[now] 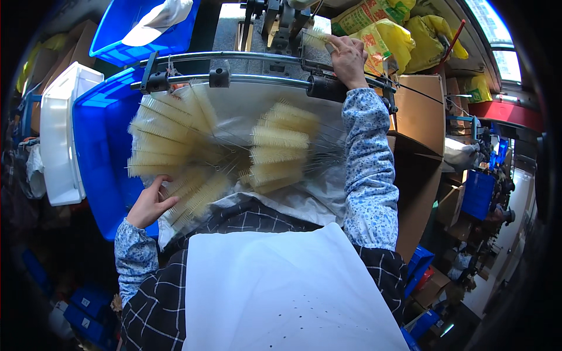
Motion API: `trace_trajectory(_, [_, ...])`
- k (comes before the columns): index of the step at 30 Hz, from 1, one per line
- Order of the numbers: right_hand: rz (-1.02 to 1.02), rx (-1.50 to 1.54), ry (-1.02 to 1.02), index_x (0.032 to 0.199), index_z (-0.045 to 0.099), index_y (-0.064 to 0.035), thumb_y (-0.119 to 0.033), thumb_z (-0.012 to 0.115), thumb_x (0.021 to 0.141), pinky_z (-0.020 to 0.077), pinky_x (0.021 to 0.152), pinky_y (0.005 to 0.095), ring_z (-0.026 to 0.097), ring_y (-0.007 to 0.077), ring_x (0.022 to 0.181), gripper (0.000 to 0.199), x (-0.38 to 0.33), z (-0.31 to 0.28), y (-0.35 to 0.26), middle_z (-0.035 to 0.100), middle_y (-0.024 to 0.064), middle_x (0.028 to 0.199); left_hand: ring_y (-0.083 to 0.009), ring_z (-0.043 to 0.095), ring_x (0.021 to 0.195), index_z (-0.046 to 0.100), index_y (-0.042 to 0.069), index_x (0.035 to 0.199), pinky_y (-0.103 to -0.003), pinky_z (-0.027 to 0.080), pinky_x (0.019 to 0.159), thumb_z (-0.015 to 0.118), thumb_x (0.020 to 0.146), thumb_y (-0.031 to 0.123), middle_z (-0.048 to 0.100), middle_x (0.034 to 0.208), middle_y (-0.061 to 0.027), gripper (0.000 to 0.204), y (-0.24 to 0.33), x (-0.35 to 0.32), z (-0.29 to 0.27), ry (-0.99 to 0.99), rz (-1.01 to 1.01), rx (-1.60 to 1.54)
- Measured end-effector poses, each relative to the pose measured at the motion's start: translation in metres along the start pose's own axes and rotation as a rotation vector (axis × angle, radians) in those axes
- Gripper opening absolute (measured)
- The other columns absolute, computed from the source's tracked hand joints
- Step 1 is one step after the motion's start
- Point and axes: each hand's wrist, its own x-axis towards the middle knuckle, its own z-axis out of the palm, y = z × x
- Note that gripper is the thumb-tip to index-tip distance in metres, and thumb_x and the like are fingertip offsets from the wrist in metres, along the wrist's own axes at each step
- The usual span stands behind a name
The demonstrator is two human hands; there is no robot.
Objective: The person repeatedly picks up long, bristled brush heads and inserts their metal wire ends into a horizontal metal bar on a machine. The person handles the brushes one at a time, feeding them into the device and arranging them in a row.
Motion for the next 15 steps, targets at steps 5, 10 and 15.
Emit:
trace_trajectory(5, [-0.086,0.000,0.012,0.105,0.061,-0.0271,-0.010,0.053,0.076,0.0310,0.087,0.0393,0.045,0.0220,0.102,0.034,0.012,0.013,0.007,0.056,-0.0005,0.096,-0.0077,0.046,0.061,0.044,0.004,0.107,-0.023,0.040,0.056,0.061,0.074,0.008,0.047,0.072,-0.0026,0.037,0.020,-0.001,-0.007,0.074,0.053,-0.251])
trace_trajectory(10, [-0.031,0.091,-0.093,0.104,0.061,-0.0268,-0.012,0.055,0.076,0.0333,0.084,0.0369,0.047,0.0209,0.099,0.032,0.013,0.009,0.000,0.057,-0.0009,0.097,-0.0084,0.043,0.062,0.044,0.005,0.104,-0.021,0.039,0.057,0.058,0.071,0.003,0.046,0.078,-0.0032,0.036,0.036,-0.003,-0.009,0.099,0.111,-0.188])
trace_trajectory(15, [-0.079,0.073,-0.021,0.103,0.062,-0.0257,-0.013,0.058,0.076,0.0343,0.082,0.0374,0.048,0.0204,0.099,0.031,0.012,0.007,0.000,0.057,-0.0018,0.097,-0.0098,0.040,0.065,0.046,0.006,0.102,-0.021,0.037,0.059,0.056,0.068,-0.001,0.045,0.085,-0.0037,0.036,0.033,0.001,-0.009,0.197,0.235,-0.148])
